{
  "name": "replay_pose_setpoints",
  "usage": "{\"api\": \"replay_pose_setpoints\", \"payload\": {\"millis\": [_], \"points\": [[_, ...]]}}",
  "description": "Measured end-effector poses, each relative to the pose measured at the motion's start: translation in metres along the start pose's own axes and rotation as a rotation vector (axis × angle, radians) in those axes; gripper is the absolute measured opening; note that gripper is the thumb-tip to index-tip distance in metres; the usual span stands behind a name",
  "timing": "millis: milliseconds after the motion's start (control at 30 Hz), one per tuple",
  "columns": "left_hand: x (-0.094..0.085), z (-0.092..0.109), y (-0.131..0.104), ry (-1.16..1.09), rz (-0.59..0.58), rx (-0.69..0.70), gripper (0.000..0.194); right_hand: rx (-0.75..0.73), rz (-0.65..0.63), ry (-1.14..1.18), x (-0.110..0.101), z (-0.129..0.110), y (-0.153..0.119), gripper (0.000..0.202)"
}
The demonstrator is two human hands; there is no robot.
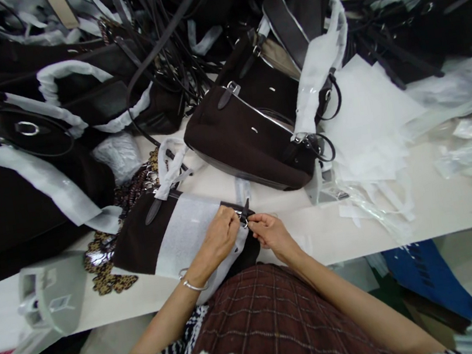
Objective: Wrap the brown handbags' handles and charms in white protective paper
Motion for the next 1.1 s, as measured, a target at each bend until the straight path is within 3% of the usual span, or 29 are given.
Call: {"api": "replay_pose_setpoints", "payload": {"millis": [233,500,667,900,1100], "points": [[0.001,0.006,0.0,0.315,-0.125,0.011,0.022,0.058,-0.107,0.099,0.003,0.0,0.004,0.043],[0.001,0.022,-0.003,0.621,-0.177,0.044,0.022,0.015,-0.079,0.103,0.006,0.006,0.003,0.039],[-0.002,0.016,-0.005,0.598,-0.148,0.046,0.02,-0.041,-0.021,-0.035,0.005,0.001,0.001,0.039],[-0.01,0.013,-0.013,0.481,-0.067,0.039,0.016,-0.002,-0.074,0.05,0.004,0.005,-0.002,0.038],[-0.015,0.014,-0.018,0.367,-0.069,0.0,0.016,0.013,-0.148,0.114,0.002,0.005,-0.009,0.033]]}}
Point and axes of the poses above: each hand's wrist, its own y-axis towards the middle knuckle, its own x-axis out of the palm, z = x × y, the point moved 3 cm from there along y, towards the middle knuckle, and after that the axes turned 10 degrees about -y, right-handed, at the moved point
